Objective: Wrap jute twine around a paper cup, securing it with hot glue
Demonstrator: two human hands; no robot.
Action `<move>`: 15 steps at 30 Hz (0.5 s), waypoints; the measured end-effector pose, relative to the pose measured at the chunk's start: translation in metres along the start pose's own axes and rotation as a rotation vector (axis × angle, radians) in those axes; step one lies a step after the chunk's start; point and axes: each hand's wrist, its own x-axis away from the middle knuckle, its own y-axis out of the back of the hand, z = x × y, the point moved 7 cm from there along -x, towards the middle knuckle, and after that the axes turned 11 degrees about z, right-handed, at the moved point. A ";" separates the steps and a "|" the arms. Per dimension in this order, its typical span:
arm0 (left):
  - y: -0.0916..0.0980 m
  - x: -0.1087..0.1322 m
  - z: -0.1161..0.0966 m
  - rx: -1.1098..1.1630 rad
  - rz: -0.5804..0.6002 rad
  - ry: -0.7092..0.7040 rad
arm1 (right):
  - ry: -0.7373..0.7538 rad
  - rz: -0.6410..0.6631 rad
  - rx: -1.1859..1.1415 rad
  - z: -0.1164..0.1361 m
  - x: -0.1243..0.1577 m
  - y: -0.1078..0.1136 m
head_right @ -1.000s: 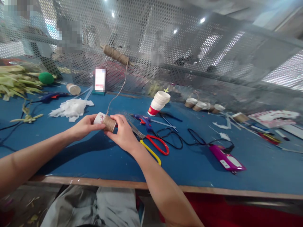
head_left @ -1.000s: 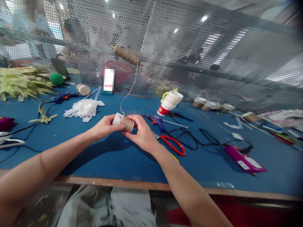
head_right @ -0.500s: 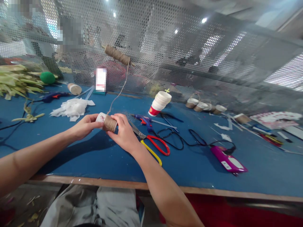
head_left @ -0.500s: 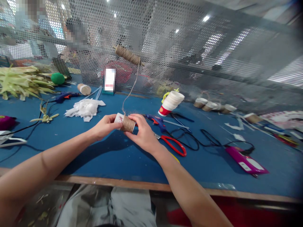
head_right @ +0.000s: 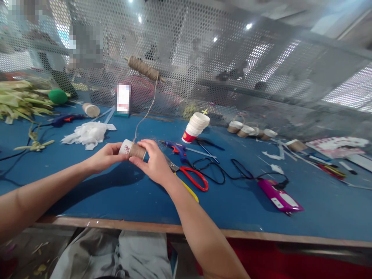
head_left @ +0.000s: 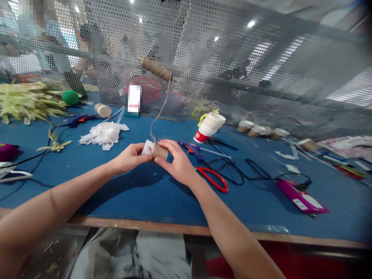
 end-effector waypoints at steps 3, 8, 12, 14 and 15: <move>-0.012 0.002 -0.004 -0.167 0.131 -0.012 | -0.011 0.062 -0.131 -0.004 -0.002 -0.002; -0.034 0.009 -0.010 -0.418 0.315 -0.015 | -0.059 0.140 -0.305 0.000 -0.009 -0.003; -0.044 0.013 -0.013 -0.517 0.396 -0.076 | -0.139 0.218 -0.480 0.002 -0.014 -0.010; -0.047 0.014 -0.014 -0.549 0.412 -0.101 | -0.257 0.271 -0.614 -0.004 -0.015 -0.017; -0.048 0.015 -0.014 -0.559 0.421 -0.111 | -0.318 0.292 -0.667 -0.009 -0.014 -0.021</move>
